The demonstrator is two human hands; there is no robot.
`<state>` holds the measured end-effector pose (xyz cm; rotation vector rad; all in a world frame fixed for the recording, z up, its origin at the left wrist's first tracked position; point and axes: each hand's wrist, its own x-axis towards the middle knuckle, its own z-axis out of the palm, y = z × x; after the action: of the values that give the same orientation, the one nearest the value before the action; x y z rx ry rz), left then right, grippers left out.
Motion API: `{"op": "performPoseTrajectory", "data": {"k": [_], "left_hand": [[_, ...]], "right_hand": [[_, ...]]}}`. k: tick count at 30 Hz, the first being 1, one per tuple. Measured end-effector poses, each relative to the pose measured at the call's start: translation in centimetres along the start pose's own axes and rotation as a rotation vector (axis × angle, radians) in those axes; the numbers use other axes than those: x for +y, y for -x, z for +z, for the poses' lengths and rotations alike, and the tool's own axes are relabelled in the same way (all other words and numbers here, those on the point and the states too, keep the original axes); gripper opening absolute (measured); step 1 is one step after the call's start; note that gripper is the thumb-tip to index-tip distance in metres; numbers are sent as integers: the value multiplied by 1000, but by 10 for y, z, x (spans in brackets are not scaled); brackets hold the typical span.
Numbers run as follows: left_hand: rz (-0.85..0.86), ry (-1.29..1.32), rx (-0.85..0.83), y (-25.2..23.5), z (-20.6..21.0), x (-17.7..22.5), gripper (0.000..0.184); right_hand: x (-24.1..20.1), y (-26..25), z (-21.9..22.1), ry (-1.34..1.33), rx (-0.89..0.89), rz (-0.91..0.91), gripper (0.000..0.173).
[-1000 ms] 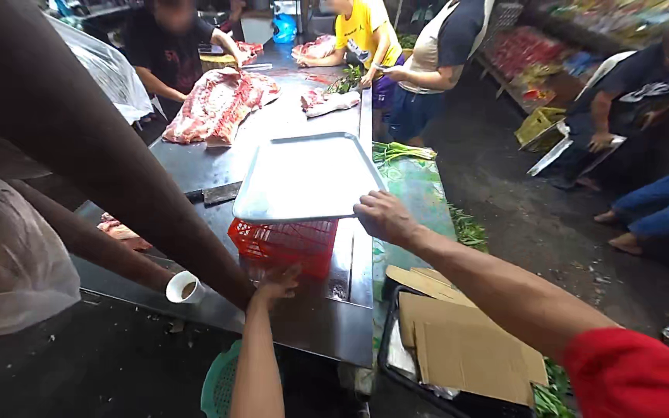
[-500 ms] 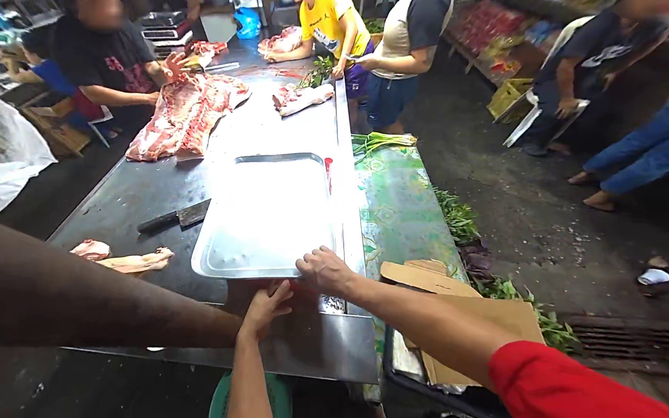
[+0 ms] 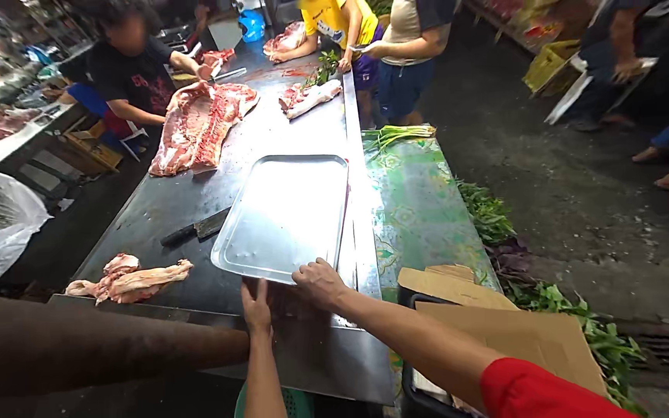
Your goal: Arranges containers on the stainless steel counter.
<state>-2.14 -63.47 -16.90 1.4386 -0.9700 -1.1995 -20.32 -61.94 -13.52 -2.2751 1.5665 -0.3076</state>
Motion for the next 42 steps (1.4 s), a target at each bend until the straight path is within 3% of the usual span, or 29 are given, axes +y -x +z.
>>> {"op": "performPoseTrajectory", "data": {"k": [2,5,7,9,11,14,17,23,27,32,38,42], "left_hand": [[87,147,188,-17,10,7,56],[141,199,358,-40,23,22,53],[122,227,413,-55,24,26,56],[115,239,419,-69,26,31,60],[135,228,367,-76,29,33,62],[173,222,311,-83,28,24,62],[227,187,401,-76,29,7,61],[211,188,537,-24,25,-15,64],[241,135,546,-21,17,-25,66],[195,149,419,-24,7,-21,65],[164,144,380,-22,6,-21,65],[159,77,394,-17,9,-18,68]], "right_hand": [[2,5,-11,-52,18,55,65],[23,20,-32,-194,438,186,70],[51,19,-48,-400,597,411,76],[78,12,-66,-672,502,678,87],[97,5,-71,-844,354,783,94],[110,-5,-49,-990,246,734,85],[117,-2,-38,-942,276,732,71],[112,6,-45,-951,448,757,55],[91,1,-34,-929,566,835,45],[83,-8,-30,-865,555,855,43],[84,1,-35,-911,387,873,48],[82,8,-29,-906,381,839,54]]}}
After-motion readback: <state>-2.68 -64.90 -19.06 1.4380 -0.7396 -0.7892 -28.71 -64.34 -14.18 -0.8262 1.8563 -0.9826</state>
